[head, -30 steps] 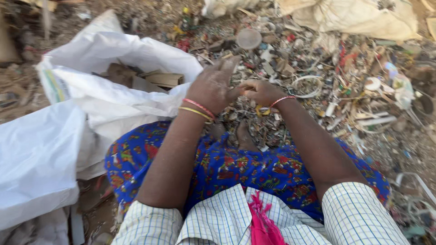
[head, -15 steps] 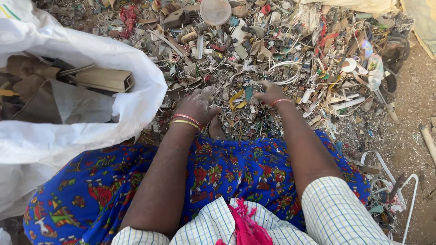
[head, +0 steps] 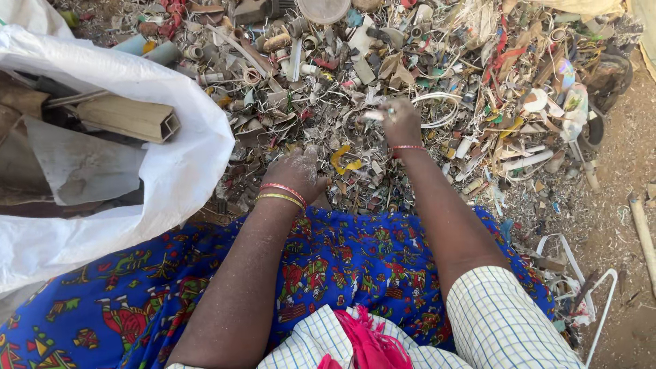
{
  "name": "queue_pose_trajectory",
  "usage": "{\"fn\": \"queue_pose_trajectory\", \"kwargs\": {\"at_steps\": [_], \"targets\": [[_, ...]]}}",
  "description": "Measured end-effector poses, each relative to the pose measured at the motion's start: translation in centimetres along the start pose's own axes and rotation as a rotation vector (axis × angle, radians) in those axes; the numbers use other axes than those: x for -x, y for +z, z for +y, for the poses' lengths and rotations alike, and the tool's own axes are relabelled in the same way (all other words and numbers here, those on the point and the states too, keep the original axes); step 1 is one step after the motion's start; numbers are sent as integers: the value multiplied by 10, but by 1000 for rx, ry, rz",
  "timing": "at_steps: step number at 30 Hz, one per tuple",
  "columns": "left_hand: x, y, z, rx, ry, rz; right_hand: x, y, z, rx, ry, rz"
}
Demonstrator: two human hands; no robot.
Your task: The person sorts through a pile of electronic components, scrap metal, and paper scraps by hand, placing selected items into a white woven bag while sitting on the ground.
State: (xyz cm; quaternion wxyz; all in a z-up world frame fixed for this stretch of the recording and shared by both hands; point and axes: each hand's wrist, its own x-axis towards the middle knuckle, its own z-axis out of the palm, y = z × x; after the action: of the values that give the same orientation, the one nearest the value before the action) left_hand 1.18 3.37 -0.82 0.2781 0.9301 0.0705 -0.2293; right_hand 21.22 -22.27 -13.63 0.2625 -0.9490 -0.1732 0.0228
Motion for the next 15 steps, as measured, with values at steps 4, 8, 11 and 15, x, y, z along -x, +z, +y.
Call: {"fn": "queue_pose_trajectory", "kwargs": {"at_steps": [4, 8, 11, 15], "targets": [[-4, 3, -2, 0, -48, -70, -26, 11, -12, 168, -133, 45], [-2, -2, -2, 24, -67, -52, -26, 24, -33, 307, 141, -294], [-4, -9, -1, 35, -50, -3, -11, 25, -33, 326, 214, -431], [-3, -6, 2, 35, -84, -107, 14, 11, -19, 288, -142, -451]]}}
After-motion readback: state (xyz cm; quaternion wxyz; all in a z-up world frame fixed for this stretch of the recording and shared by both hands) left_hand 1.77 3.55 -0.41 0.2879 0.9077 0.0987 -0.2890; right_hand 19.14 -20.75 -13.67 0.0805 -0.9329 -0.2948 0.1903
